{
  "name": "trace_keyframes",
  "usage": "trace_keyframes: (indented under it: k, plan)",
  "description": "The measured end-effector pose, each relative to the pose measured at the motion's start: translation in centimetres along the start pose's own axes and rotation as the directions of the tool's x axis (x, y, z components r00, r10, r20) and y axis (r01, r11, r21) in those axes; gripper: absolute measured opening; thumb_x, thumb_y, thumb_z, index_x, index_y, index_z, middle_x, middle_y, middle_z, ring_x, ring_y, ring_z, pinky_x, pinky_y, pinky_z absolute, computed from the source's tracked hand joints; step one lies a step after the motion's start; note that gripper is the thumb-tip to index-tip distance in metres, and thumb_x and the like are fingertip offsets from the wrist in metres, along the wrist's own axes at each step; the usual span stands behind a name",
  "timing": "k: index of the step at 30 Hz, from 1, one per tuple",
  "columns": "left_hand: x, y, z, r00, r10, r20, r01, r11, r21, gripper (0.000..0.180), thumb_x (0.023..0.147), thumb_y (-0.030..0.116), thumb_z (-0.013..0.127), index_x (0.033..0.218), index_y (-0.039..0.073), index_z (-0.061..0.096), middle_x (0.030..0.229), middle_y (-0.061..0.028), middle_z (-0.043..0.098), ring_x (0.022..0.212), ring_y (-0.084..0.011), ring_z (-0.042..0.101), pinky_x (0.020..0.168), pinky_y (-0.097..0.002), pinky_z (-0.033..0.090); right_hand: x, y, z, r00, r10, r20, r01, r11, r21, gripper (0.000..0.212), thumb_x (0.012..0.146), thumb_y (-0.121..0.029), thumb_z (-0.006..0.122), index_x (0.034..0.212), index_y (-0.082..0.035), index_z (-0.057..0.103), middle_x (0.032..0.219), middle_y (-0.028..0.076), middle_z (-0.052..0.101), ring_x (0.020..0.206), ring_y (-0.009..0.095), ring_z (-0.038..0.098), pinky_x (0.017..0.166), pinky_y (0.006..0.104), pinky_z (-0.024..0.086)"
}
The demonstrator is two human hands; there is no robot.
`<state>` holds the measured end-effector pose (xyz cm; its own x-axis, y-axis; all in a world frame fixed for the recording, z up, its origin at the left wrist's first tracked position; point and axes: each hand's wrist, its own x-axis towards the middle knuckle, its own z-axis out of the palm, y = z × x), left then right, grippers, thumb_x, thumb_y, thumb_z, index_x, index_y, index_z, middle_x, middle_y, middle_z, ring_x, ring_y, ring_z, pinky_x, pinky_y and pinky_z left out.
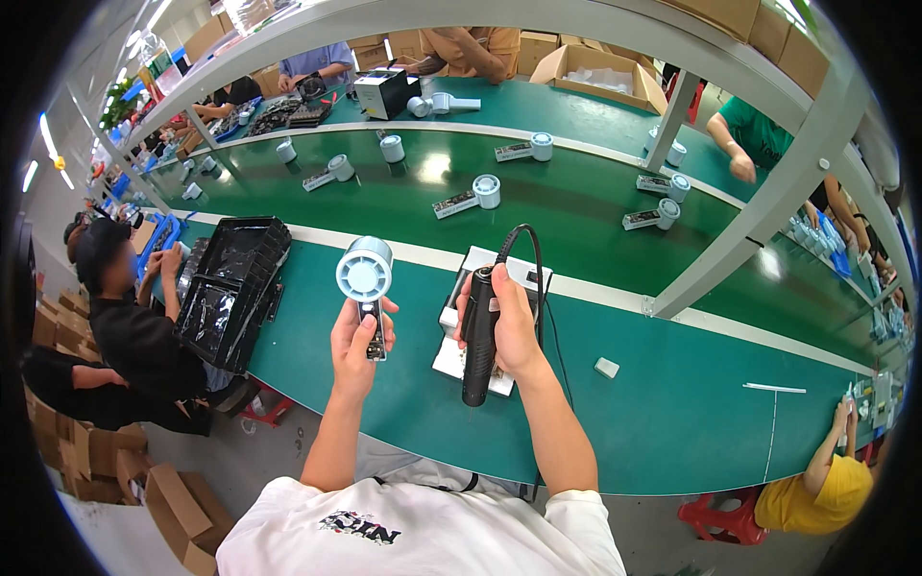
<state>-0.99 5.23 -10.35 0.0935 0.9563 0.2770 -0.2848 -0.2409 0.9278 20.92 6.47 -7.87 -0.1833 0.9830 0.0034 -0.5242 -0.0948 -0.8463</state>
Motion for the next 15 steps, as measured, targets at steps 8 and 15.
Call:
trace_keyframes:
  k: [8,15]
  plan:
    - [0.2,-0.5,-0.3,1.000,-0.020,0.014,0.020,1.000,0.007,0.026,0.101,0.018,0.050,0.119,-0.002,0.052,0.102,-0.0088,0.062,0.071,-0.0074,0.053,0.060,-0.0223,0.046,0.0,0.0,-0.2,1.000,0.000,-0.001,0.000,1.000,-0.022,0.060,0.100,-0.063,0.031,0.096,-0.007,0.050,0.073,0.009,0.056,0.056,0.020,0.062,0.047,0.0317,0.050]
    - [2.4,-1.3,-0.2,0.999,-0.033,-0.034,0.033,0.999,0.021,0.028,0.100,0.016,0.052,0.121,-0.001,0.052,0.101,-0.0076,0.062,0.070,-0.0073,0.053,0.059,-0.0223,0.045,0.1,0.3,0.1,1.000,-0.014,0.005,0.014,0.999,-0.040,0.059,0.101,-0.061,0.031,0.096,-0.006,0.050,0.073,0.009,0.057,0.055,0.019,0.062,0.048,0.0311,0.051]
